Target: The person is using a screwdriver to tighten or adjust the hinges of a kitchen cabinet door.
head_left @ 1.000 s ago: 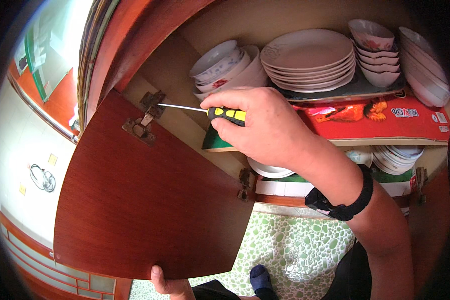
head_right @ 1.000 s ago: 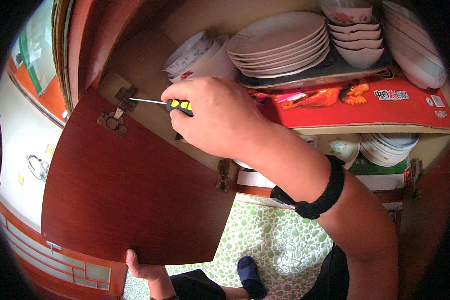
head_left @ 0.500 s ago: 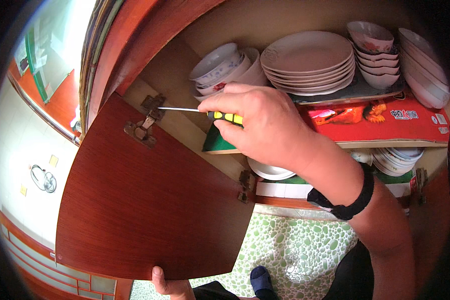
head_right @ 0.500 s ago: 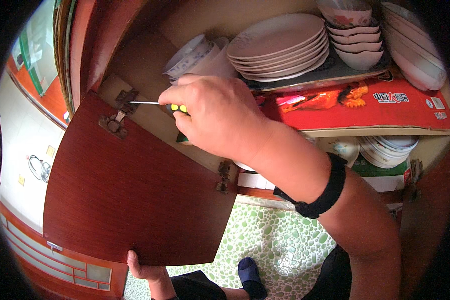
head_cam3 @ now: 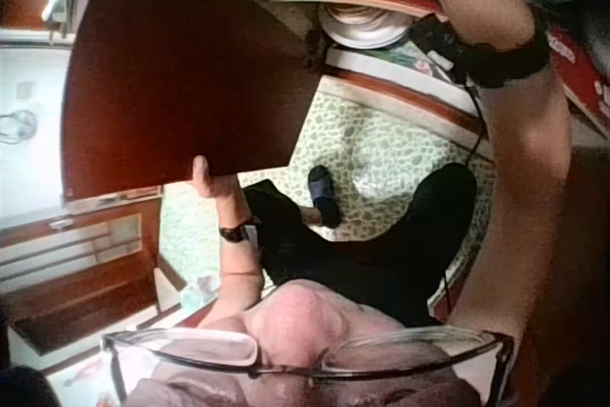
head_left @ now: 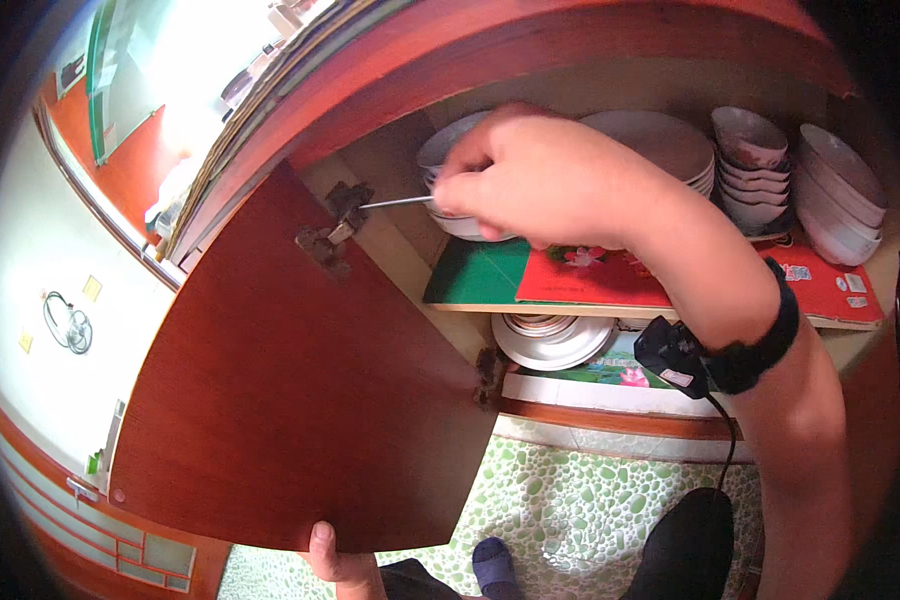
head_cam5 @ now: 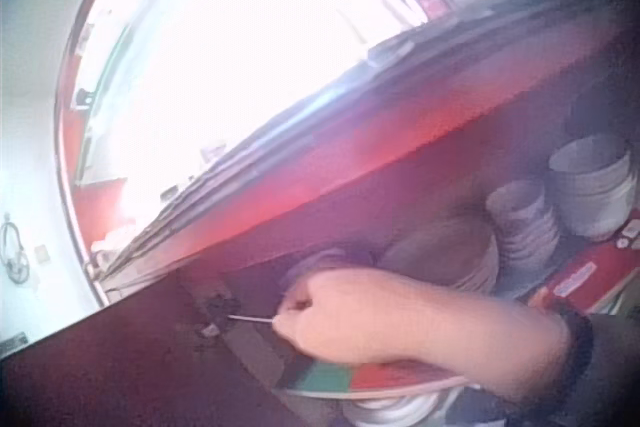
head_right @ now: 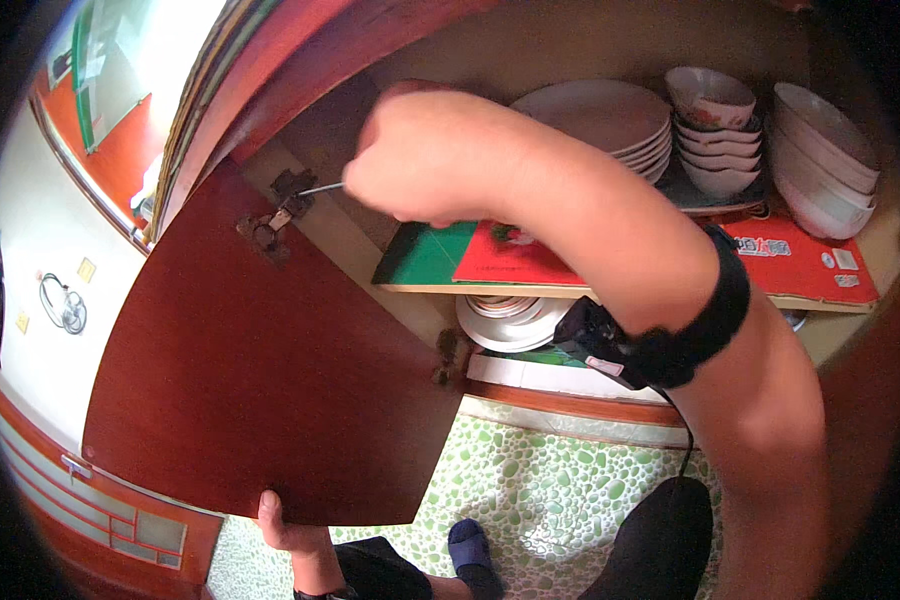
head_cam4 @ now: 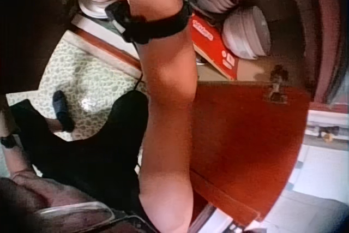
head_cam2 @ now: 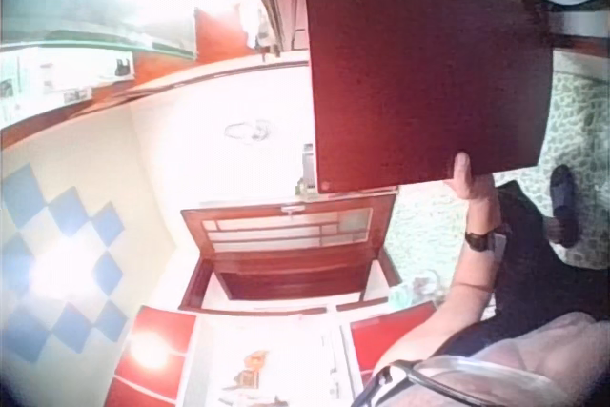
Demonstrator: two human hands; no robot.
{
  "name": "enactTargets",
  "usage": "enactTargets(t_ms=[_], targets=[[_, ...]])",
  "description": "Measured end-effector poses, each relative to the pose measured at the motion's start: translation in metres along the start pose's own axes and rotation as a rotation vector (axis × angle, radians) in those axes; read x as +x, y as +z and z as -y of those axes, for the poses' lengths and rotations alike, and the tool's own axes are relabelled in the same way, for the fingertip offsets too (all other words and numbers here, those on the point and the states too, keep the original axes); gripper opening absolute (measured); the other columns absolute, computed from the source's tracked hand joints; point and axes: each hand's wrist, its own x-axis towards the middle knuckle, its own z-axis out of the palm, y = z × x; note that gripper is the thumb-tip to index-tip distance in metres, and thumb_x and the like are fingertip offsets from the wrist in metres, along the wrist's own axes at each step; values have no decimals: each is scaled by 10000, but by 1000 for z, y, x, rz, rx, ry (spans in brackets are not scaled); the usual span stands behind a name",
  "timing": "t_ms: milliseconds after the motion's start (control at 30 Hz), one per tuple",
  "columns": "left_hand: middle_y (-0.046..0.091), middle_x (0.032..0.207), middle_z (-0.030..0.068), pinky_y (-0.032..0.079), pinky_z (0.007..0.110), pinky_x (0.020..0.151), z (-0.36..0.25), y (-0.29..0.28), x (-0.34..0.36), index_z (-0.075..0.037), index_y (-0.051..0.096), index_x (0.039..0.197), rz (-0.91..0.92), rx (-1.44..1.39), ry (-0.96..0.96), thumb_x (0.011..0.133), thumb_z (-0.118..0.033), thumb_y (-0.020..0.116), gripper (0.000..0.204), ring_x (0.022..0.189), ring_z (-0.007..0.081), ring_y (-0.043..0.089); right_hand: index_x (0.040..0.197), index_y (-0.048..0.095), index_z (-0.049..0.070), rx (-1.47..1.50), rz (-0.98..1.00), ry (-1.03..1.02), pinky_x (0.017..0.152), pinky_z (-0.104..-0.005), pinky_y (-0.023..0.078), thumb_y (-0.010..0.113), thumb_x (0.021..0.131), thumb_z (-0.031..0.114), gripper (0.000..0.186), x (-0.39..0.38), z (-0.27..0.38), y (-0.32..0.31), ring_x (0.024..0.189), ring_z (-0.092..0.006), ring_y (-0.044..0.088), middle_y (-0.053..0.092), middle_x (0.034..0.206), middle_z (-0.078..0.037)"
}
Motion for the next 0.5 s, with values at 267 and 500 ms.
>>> enactTargets(t_ms=[267,500], targets=[[517,1476,221,466,558,1078,-5,9,2,-34,388,1563,-43,-3,-35,752,-357,678,920,1278,403,554,1024,771,24,-140,-189,-261,641,-378,531,678,937,247,257,-4,-5,10,663,-285,679,740,819,-176],[520,1479,216,467,548,1088,-3,9,3,-23,394,1557,-46,-30,-12,759,-325,684,901,1285,396,560,859,713,120,-745,-505,-687,685,-459,589,711,839,178,62,-7,-23,22,802,-313,731,706,843,-55]])
